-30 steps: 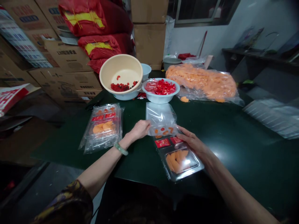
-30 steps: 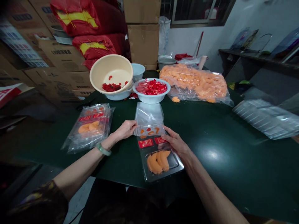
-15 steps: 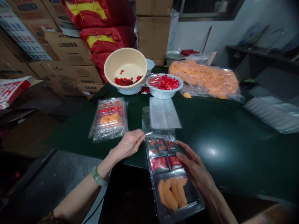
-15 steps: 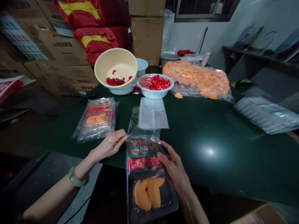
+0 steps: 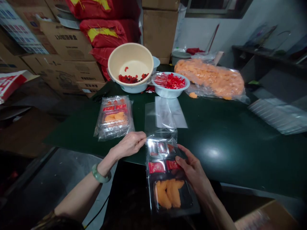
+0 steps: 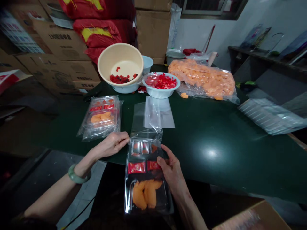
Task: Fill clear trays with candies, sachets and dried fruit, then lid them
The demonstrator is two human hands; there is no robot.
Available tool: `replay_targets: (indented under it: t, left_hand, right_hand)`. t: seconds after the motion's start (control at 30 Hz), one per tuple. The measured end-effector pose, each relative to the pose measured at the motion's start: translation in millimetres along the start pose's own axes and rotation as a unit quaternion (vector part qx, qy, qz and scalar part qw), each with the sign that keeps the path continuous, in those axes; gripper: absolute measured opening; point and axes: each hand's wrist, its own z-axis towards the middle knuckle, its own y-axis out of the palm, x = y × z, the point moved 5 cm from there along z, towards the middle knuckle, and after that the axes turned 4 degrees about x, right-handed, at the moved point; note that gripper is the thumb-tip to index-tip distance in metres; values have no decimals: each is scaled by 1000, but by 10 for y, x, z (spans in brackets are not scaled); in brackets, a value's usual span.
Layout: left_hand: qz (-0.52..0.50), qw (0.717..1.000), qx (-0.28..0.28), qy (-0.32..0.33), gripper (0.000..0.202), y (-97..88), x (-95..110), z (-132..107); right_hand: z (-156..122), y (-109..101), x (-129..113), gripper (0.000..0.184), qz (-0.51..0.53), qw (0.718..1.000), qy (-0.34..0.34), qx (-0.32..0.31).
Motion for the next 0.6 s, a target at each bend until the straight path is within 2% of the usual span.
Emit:
replay_targets:
  t: [0.23,0.33,0.47,0.6]
  left_hand:
    - [-31,999,-16,1,21,-19,-38,120]
    - [-4,1000,-13,11,21,-26,-29,181]
    - [79,993,-22,83,21,23,166,89]
    - [91,986,-66,126,23,205,388,-170]
  right_hand:
    - [-62,9,8,79,12,1000,14,17]
    - [-51,19,1,81,19,999,17,28]
    - [-69,10,23,81,30,998,18,56]
    - [-156,-33,116,65,35,994,39,94]
